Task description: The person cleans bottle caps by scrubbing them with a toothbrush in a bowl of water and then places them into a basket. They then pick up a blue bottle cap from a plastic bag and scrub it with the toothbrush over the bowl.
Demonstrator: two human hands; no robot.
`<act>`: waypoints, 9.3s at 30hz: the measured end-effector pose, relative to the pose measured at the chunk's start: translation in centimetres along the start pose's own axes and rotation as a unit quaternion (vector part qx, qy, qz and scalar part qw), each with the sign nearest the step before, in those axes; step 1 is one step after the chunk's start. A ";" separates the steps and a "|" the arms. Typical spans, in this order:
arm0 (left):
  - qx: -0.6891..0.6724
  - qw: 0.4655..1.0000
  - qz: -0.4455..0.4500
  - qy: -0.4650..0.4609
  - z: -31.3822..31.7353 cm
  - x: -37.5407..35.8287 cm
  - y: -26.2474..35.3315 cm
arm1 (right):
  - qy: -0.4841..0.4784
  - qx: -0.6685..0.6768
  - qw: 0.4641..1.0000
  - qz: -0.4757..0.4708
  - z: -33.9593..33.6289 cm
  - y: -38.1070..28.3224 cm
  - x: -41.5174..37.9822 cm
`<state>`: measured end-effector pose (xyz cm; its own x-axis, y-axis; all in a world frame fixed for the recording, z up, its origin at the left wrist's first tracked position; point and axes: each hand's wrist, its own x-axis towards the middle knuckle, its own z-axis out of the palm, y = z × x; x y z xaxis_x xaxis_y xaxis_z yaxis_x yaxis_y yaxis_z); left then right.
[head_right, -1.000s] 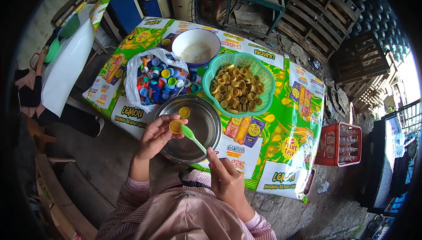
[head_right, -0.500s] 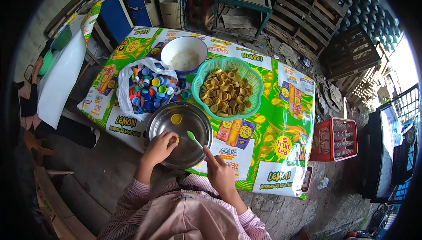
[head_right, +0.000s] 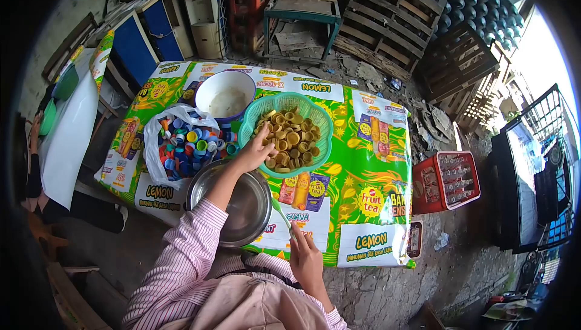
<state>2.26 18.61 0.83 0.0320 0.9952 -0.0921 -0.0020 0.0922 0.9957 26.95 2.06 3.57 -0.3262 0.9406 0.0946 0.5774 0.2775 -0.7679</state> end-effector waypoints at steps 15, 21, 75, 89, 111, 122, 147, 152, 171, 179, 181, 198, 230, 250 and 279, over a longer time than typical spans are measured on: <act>0.418 0.888 0.066 0.177 -5.7 -14.7 -5.6 | -0.054 -0.004 0.997 -0.058 2.3 -0.9 0.4; 0.460 0.865 0.015 0.201 -4.6 -13.7 -7.8 | -0.034 -0.005 0.997 -0.076 2.5 -1.3 0.4; -0.122 0.981 -0.047 0.142 -1.7 -19.6 -2.6 | -0.135 0.025 0.982 -0.129 4.8 -2.2 5.2; 0.212 0.944 0.118 0.224 -0.6 -19.5 -0.1 | -0.136 0.048 0.980 -0.137 3.3 -1.9 4.9; 0.315 0.874 0.272 0.252 -0.9 -19.5 2.8 | -0.118 0.005 0.977 -0.177 1.4 -4.8 3.0; 0.316 0.902 0.177 0.236 -1.1 -19.2 2.5 | -0.147 -0.092 0.968 -0.182 2.3 -4.4 3.5; -0.100 0.982 0.132 0.086 -4.2 -19.0 -1.1 | -0.108 -0.014 0.978 -0.177 1.7 -4.9 4.9; 0.427 0.900 0.067 0.056 -5.4 -17.7 -0.5 | -0.119 -0.056 0.975 -0.178 2.3 -4.2 4.6; 0.389 0.911 0.101 0.096 -3.7 -18.0 -1.8 | -0.097 -0.039 0.984 -0.146 2.0 -3.1 5.0; -0.277 0.959 0.054 -0.020 -3.8 -18.3 0.8 | -0.064 -0.036 0.980 -0.183 1.7 -3.7 4.5; -0.241 0.969 0.059 -0.006 -3.4 -18.5 1.2 | -0.065 -0.042 0.979 -0.188 1.4 -4.5 4.3; -0.056 0.983 0.160 0.076 -2.3 -17.7 2.1 | -0.094 0.058 0.981 -0.157 4.4 -4.3 4.0; -0.029 0.993 -0.070 0.086 -4.2 -18.7 3.9 | -0.142 -0.189 0.922 -0.305 -0.3 -6.7 6.2; -0.230 0.943 -0.239 -0.028 -4.6 -17.5 1.4 | -0.137 -0.097 0.933 -0.318 2.9 -3.7 6.9; 0.416 0.894 -0.006 0.168 -3.2 -18.3 -1.0 | -0.058 -0.098 0.978 -0.174 3.5 -2.4 5.5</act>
<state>-1.48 0.37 1.48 -0.2756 0.9604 0.0410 0.7449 0.1864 0.6406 21.14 5.90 3.68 -0.6050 0.7566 0.2482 0.5446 0.6206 -0.5641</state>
